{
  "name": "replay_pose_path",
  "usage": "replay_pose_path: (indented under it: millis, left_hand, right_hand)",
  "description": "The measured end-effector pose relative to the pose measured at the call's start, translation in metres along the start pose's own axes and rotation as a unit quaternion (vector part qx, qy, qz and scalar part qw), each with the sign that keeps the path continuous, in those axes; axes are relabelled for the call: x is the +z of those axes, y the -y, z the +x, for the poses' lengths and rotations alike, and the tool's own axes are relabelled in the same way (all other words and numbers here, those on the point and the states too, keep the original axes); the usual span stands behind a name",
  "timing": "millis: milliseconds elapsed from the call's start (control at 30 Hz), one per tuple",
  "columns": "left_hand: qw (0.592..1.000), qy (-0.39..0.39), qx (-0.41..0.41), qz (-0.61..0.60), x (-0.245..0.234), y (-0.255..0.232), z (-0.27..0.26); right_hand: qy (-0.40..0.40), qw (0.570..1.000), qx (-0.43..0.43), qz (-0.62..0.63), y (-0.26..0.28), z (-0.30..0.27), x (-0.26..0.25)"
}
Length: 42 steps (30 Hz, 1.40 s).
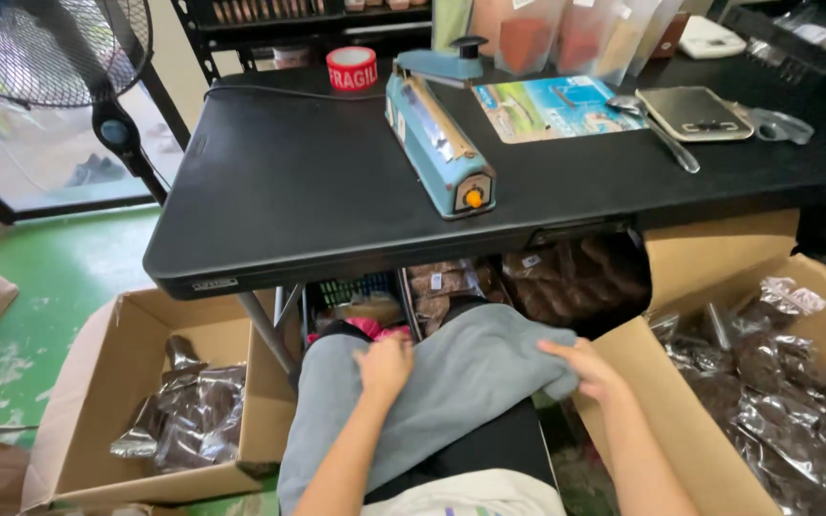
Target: Sealing small plastic bags filled with granular material using a manual heat sealer
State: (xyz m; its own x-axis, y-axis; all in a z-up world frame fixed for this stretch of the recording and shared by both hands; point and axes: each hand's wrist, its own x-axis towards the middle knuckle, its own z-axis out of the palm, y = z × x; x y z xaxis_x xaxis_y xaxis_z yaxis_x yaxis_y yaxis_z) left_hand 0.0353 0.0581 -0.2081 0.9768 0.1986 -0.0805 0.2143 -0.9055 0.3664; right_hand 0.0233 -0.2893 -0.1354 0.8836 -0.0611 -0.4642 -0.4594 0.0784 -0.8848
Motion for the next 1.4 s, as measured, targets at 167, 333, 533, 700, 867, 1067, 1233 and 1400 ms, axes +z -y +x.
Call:
replay_pose_path:
  millis: [167,333,533,700,867,1067,1233,1400]
  left_hand:
    - [0.964,-0.036,0.237,-0.113,-0.003,-0.121,-0.021]
    - [0.902,-0.004,0.431,-0.037,0.016,-0.232,-0.047]
    - [0.810,0.054,0.584,-0.030,0.103,-0.362,-0.086]
    - [0.779,0.209,0.587,0.076,0.142,-0.400,-0.116]
    - [0.801,0.224,0.541,0.125,0.138,-0.422,-0.112]
    - [0.819,0.252,0.485,0.178,0.170,-0.437,-0.087]
    - [0.818,0.290,0.451,0.207,0.171,-0.448,-0.078]
    - [0.824,0.293,0.436,0.214,0.148,-0.448,-0.086]
  right_hand:
    - [-0.007,0.999,-0.010,-0.053,0.033,0.030,-0.081]
    - [-0.078,0.977,0.030,-0.197,0.058,-0.013,-0.183]
    - [-0.186,0.934,0.114,-0.283,0.003,-0.070,-0.279]
    - [-0.054,0.930,-0.086,-0.353,-0.059,-0.109,-0.208]
    - [-0.074,0.960,-0.034,-0.269,-0.068,-0.081,-0.232]
    - [-0.280,0.800,-0.068,-0.527,-0.098,0.016,-0.299]
    - [-0.146,0.747,0.027,-0.648,-0.052,0.023,-0.289]
    - [-0.192,0.740,0.054,-0.642,-0.059,0.017,-0.294]
